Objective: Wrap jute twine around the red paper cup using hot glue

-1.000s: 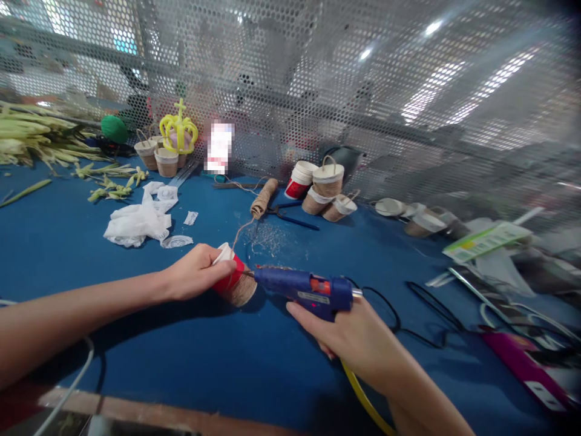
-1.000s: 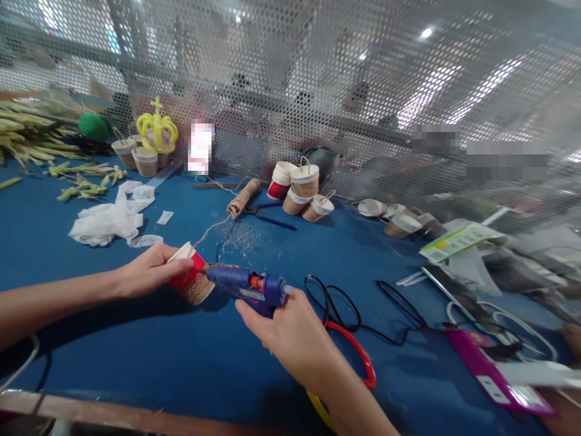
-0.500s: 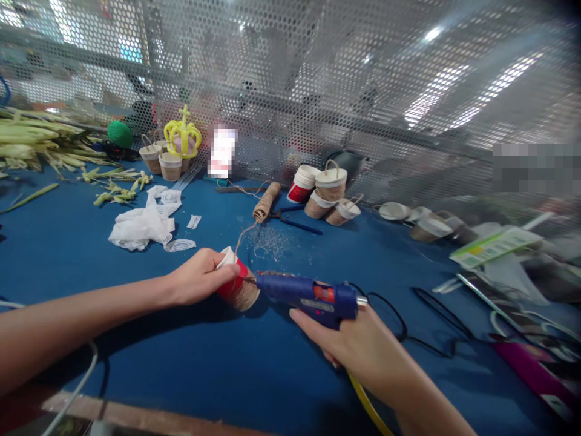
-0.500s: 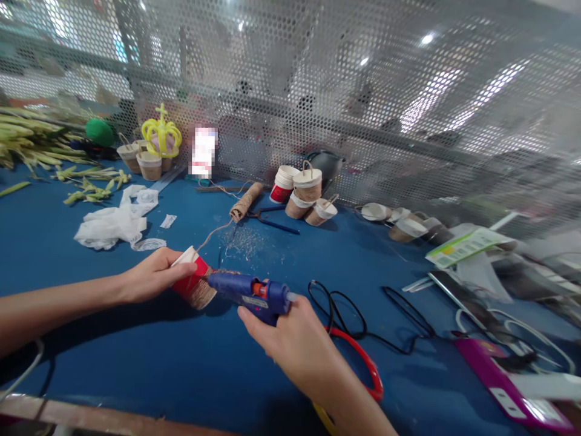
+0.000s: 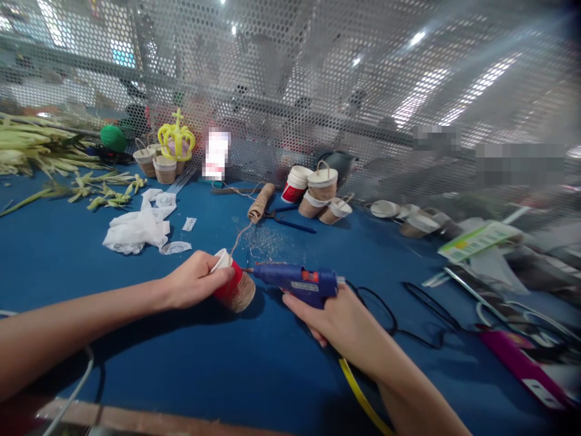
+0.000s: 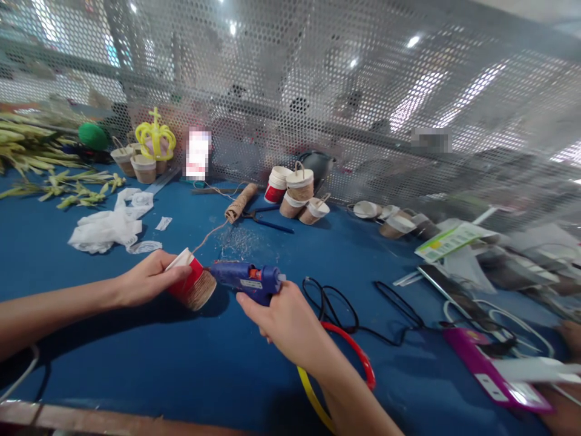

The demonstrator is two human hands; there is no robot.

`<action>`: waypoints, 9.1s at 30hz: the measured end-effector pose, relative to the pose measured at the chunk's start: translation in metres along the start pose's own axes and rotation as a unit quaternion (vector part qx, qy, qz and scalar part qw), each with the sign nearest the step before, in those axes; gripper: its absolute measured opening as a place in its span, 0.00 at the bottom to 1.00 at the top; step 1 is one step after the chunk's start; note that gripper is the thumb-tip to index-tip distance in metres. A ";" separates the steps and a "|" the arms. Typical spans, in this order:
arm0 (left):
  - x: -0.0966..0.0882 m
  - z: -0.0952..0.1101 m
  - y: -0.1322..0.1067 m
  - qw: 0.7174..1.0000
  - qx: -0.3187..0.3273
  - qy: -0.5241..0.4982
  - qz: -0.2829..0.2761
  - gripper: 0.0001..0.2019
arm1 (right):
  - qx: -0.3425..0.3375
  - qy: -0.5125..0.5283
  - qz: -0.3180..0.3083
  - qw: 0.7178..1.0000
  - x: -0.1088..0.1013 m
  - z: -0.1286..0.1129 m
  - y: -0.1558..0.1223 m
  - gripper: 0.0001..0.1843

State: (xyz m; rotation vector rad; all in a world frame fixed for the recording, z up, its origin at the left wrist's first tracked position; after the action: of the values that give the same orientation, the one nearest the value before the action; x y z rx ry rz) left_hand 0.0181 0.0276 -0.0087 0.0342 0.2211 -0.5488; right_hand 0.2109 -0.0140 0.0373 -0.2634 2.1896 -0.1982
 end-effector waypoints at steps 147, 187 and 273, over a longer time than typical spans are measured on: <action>-0.008 0.006 0.013 0.922 -0.127 -0.363 0.050 0.08 | -0.198 -0.015 0.058 0.978 0.031 -0.039 0.034 0.24; 0.003 -0.004 0.004 0.917 -0.095 -0.386 -0.007 0.10 | -0.154 0.047 0.011 0.987 0.039 -0.019 0.038 0.20; -0.002 -0.004 -0.001 0.934 -0.175 -0.294 0.104 0.09 | -0.165 -0.099 0.100 0.976 0.003 -0.018 0.027 0.22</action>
State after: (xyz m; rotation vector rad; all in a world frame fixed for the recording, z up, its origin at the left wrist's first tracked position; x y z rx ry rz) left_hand 0.0151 0.0280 -0.0119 -0.4459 -0.2719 -0.2829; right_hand 0.1909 0.0118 0.0392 -0.2342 2.0255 0.2950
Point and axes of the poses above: each hand's wrist, its own y-axis towards the middle knuckle, its own x-axis out of the palm, z = x × y, the point moved 3 cm from there along y, towards the middle knuckle, and after that the axes turned 9 degrees about -y, right-handed, at the moved point
